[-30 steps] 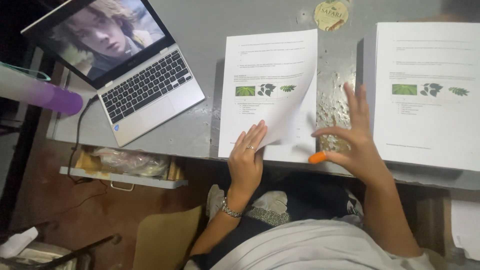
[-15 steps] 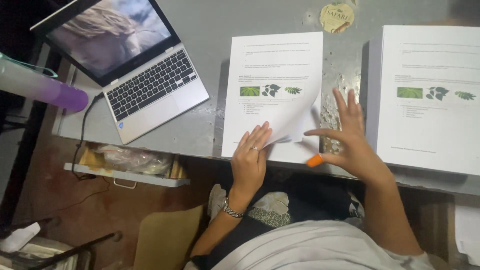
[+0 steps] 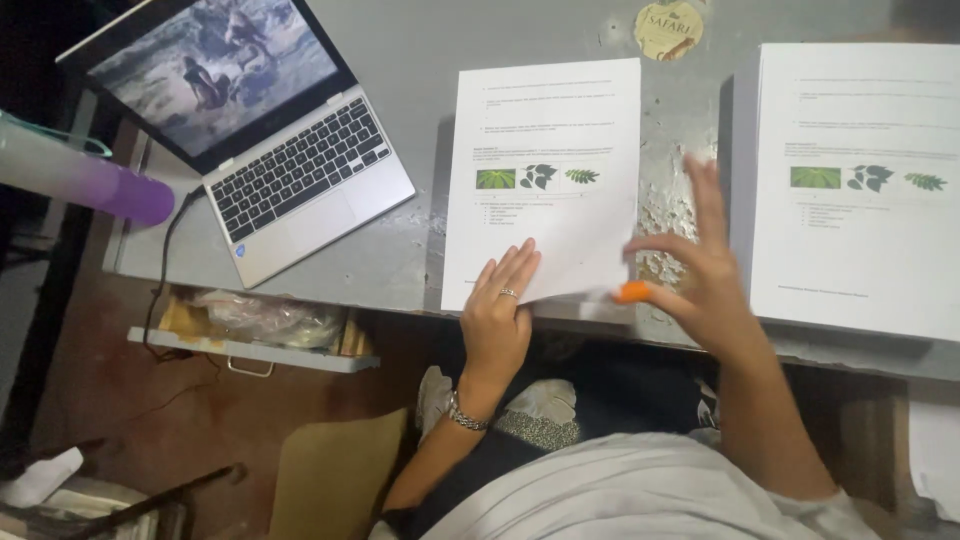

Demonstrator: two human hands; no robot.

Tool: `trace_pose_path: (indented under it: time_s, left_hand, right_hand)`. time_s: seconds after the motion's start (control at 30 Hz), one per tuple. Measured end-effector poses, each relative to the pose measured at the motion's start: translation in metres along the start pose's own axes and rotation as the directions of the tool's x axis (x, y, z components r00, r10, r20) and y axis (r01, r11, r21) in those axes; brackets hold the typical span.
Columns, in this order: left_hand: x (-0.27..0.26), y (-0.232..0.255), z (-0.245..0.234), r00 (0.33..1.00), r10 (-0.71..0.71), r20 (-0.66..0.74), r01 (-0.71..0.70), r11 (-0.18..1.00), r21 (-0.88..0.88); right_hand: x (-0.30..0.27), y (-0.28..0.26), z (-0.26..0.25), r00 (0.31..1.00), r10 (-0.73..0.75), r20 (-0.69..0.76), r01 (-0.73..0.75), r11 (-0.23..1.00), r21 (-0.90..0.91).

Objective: Sorting and inspecting printed documents on a desk

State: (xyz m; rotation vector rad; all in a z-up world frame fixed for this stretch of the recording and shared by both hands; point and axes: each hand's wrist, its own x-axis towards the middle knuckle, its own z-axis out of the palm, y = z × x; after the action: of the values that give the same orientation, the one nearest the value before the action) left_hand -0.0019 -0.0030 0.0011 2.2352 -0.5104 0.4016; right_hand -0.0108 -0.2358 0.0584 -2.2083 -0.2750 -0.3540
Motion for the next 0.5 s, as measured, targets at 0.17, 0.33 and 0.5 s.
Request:
trace_pose_path:
  time_s: [0.17,0.33,0.5]
  left_hand:
    - [0.004,0.004,-0.003,0.998,-0.058,0.000,0.058,0.995,-0.085]
    - [0.004,0.005,-0.009,1.000,0.015,0.025,-0.014,0.998,-0.056]
    - [0.007,0.007,-0.007,0.999,0.047,0.002,-0.047,0.999,-0.009]
  right_hand:
    - [-0.021,0.031,0.014,0.986,0.106,0.127,-0.077,0.974,-0.212]
    - [-0.001,0.020,0.045,0.997,0.065,0.047,-0.054,0.976,-0.211]
    - [0.007,0.000,0.019,0.999,0.041,0.003,-0.041,0.999,-0.025]
